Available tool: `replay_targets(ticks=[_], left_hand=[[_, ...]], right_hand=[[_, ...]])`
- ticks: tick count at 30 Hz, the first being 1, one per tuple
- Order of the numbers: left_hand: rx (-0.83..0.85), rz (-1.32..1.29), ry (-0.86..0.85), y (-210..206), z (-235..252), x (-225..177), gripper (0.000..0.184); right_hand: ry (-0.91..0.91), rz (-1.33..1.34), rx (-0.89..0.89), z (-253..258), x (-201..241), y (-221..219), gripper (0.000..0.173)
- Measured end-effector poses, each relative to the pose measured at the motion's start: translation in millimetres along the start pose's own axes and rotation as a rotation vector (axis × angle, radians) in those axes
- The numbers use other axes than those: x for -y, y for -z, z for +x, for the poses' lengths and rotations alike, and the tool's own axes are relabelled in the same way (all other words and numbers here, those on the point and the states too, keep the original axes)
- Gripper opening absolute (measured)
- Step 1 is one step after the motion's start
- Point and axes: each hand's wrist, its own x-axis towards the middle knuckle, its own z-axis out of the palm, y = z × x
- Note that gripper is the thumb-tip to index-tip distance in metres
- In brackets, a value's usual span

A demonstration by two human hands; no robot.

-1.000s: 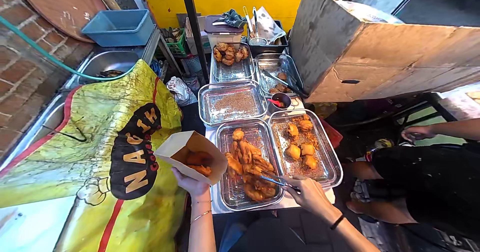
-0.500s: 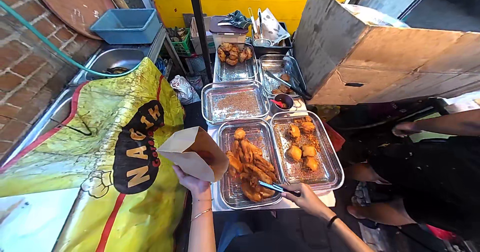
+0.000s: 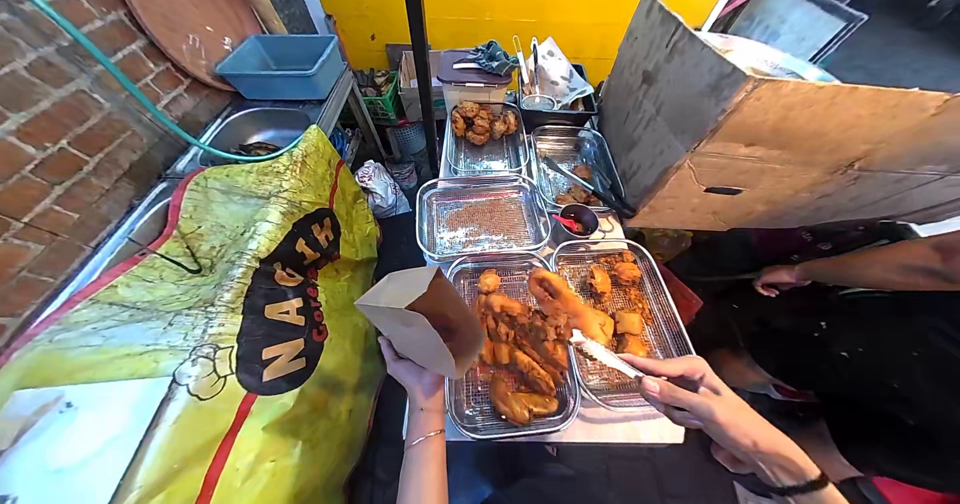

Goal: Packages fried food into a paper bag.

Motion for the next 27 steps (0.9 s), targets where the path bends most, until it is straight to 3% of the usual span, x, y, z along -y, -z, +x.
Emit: replay_targets(ticks=[3, 10, 14, 18, 20, 21, 22, 23, 24, 27], left_hand=[[-0.006, 0.030, -0.015, -7.6, -2.9, 9.1, 0.048], [0.099, -0.122, 0.153, -24.2, -14.2, 13.9, 0.056], [0.002, -0.024, 0.042, -21.9, -7.4, 13.5, 0.055], [0.112, -0.029, 0.038, -18.1, -4.3, 11.2, 0.052], [0.170, 0.145, -0.053, -14.7, -18.5, 11.2, 0.050], [0.279, 0.343, -0.097, -2.6, -32.6, 6.7, 0.049], [0.329, 0.647, -0.075, 2.5, -53.5, -4.1, 0.044], [0.294, 1.024, 0.028, -9.3, -77.1, -17.6, 0.036], [0.246, 1.236, 0.077, -18.9, -88.3, -21.6, 0.031], [0.223, 1.192, -0.089, 6.8, -83.4, -9.9, 0.030]], right_hand=[[0.053, -0.102, 0.009, 14.4, 24.0, -25.4, 0.034], [0.110, -0.354, 0.012, 49.1, 21.1, -59.5, 0.034], [0.096, -0.564, 0.001, 56.0, 24.2, -71.5, 0.036], [-0.045, -0.372, 0.044, 72.2, 33.9, -78.5, 0.033], [-0.153, -0.200, 0.058, 86.6, 32.8, -84.7, 0.031], [-0.210, -0.129, 0.077, 94.7, 31.1, -88.7, 0.031], [-0.251, -0.066, 0.087, 102.8, 28.7, -93.9, 0.029], [-0.276, -0.024, 0.077, 110.4, 26.9, -101.2, 0.025], [-0.278, -0.034, 0.054, 116.9, 25.3, -109.1, 0.025], [-0.196, -0.442, 0.025, 123.9, 28.7, -126.1, 0.043]])
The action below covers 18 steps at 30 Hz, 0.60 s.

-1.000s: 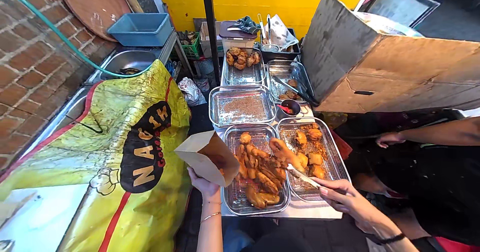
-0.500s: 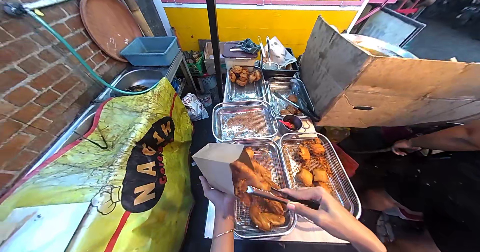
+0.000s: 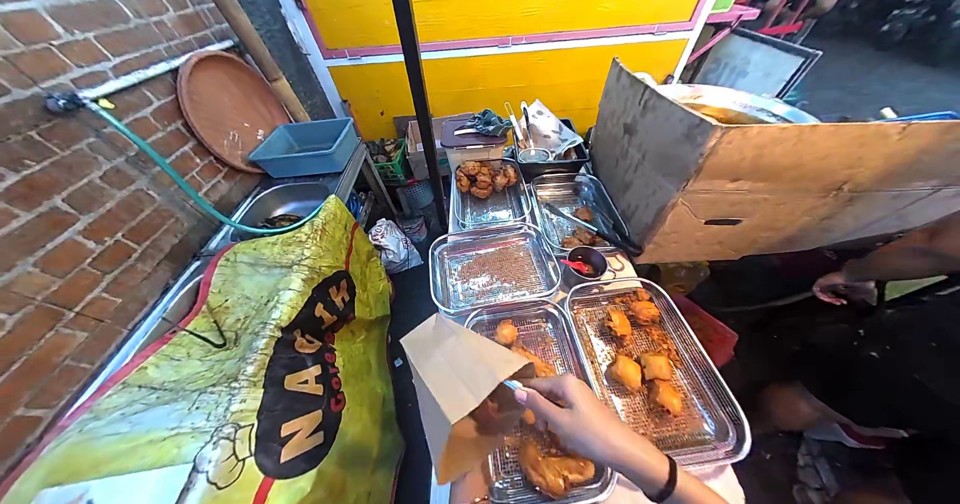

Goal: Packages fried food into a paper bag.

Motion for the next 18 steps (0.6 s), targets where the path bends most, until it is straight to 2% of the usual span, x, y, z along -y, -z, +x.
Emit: replay_targets(ticks=[2, 4, 6, 8, 10, 12, 13, 14, 15, 16, 17, 18], left_hand=[[0.004, -0.221, 0.017, 1.4, 2.6, 8.3, 0.028], [0.037, -0.434, 0.115, 5.2, 0.7, -3.5, 0.023], [0.019, -0.446, 0.184, 8.6, -10.1, -16.5, 0.023], [-0.083, -0.382, 0.141, 4.8, -20.9, -9.3, 0.032], [-0.173, -0.285, 0.104, 0.2, -39.2, -6.3, 0.038], [-0.219, -0.174, 0.091, -2.8, -73.2, -12.7, 0.034], [-0.245, -0.115, 0.061, -5.5, -92.6, -11.4, 0.031], [-0.296, -0.029, 0.057, -10.2, -112.4, -14.0, 0.030], [-0.358, 0.037, 0.107, -16.5, -130.4, -22.0, 0.031], [-0.387, -0.002, 0.203, -20.5, -149.0, -34.9, 0.032], [-0.393, -0.109, 0.262, -18.4, -170.6, -48.5, 0.033], [-0.459, -0.265, 0.222, -16.0, -194.7, -62.6, 0.034]], right_hand=[[0.011, -0.275, 0.058, -14.7, 16.7, 8.4, 0.052], [0.027, -0.416, 0.159, -37.6, 29.7, 29.0, 0.053], [0.116, -0.354, 0.249, -58.2, 26.1, 53.6, 0.049], [0.216, -0.166, 0.257, -66.0, 17.1, 64.9, 0.043], [0.301, -0.127, 0.071, -61.3, 14.0, 54.4, 0.054], [0.462, -0.282, -0.191, -44.2, 13.8, 32.7, 0.075], [0.566, -0.387, -0.285, -33.9, 15.7, 22.9, 0.080], [0.677, -0.452, -0.328, -25.3, 18.6, 14.1, 0.073], [0.788, -0.486, -0.322, -19.8, 22.4, 5.5, 0.054], [0.886, -0.488, -0.288, -18.2, 27.6, -3.1, 0.032], [0.964, -0.463, -0.223, -20.9, 34.6, -12.0, 0.019], [1.022, -0.422, -0.137, -27.2, 42.2, -21.0, 0.014]])
